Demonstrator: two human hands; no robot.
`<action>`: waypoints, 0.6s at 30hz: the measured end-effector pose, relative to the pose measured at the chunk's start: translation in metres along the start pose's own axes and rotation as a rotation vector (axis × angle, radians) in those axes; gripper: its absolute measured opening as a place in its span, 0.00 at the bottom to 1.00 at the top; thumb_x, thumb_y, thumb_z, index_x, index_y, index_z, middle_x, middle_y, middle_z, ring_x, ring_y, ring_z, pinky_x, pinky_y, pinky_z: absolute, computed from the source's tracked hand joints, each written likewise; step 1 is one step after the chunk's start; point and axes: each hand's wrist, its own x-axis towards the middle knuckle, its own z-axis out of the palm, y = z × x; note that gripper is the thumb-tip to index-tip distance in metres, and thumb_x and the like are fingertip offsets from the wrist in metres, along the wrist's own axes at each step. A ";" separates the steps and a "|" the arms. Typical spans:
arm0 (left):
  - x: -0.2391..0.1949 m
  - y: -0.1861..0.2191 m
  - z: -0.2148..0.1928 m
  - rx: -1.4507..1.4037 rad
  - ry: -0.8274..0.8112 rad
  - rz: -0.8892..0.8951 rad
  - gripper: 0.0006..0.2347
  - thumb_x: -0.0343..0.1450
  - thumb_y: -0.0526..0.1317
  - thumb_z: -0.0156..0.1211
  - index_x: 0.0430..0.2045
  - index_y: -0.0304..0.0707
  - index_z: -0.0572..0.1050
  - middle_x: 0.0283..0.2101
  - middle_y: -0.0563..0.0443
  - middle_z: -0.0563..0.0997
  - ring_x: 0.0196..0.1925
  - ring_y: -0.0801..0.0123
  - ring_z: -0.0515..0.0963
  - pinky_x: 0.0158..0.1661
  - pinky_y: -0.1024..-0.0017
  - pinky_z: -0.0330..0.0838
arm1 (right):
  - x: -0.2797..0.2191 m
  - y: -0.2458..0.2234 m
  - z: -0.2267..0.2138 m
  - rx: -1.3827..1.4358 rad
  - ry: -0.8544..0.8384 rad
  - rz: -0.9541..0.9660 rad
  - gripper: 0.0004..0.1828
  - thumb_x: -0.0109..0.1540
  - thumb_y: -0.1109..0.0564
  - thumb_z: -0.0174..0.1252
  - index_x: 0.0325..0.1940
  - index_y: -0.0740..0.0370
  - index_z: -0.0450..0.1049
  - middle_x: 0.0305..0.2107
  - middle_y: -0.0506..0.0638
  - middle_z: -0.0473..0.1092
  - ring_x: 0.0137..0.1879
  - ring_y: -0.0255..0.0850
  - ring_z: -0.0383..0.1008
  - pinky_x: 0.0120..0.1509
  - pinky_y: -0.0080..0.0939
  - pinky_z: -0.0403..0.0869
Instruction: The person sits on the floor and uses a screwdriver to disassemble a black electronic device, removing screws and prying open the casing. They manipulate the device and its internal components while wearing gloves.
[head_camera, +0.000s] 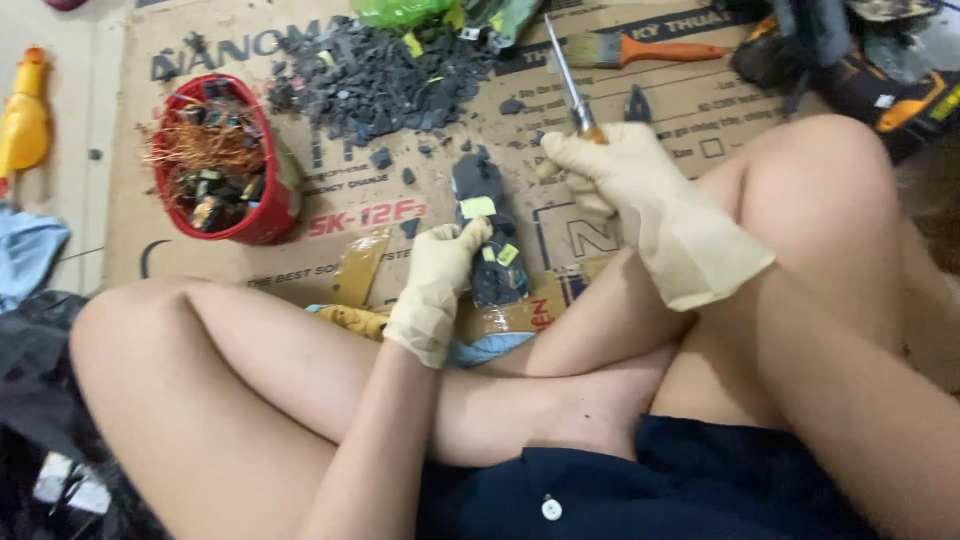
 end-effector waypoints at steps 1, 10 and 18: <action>0.003 -0.001 0.004 0.001 -0.015 -0.002 0.12 0.65 0.41 0.71 0.24 0.28 0.78 0.22 0.46 0.77 0.25 0.67 0.76 0.23 0.72 0.75 | 0.000 0.010 -0.007 -0.002 0.015 0.002 0.13 0.64 0.54 0.63 0.29 0.65 0.75 0.10 0.37 0.55 0.11 0.22 0.49 0.16 0.25 0.49; 0.002 -0.009 0.008 0.060 -0.030 0.028 0.14 0.62 0.45 0.76 0.19 0.33 0.78 0.19 0.47 0.77 0.24 0.74 0.77 0.21 0.71 0.76 | -0.025 0.038 0.015 0.103 0.079 0.115 0.12 0.63 0.57 0.63 0.29 0.64 0.69 0.10 0.40 0.55 0.11 0.26 0.48 0.17 0.29 0.50; 0.006 -0.013 0.023 0.409 -0.073 0.008 0.10 0.62 0.52 0.72 0.24 0.49 0.85 0.21 0.57 0.82 0.28 0.72 0.83 0.31 0.72 0.80 | -0.008 0.051 0.015 0.282 0.055 0.072 0.12 0.60 0.60 0.66 0.33 0.66 0.69 0.11 0.41 0.53 0.10 0.23 0.50 0.16 0.26 0.51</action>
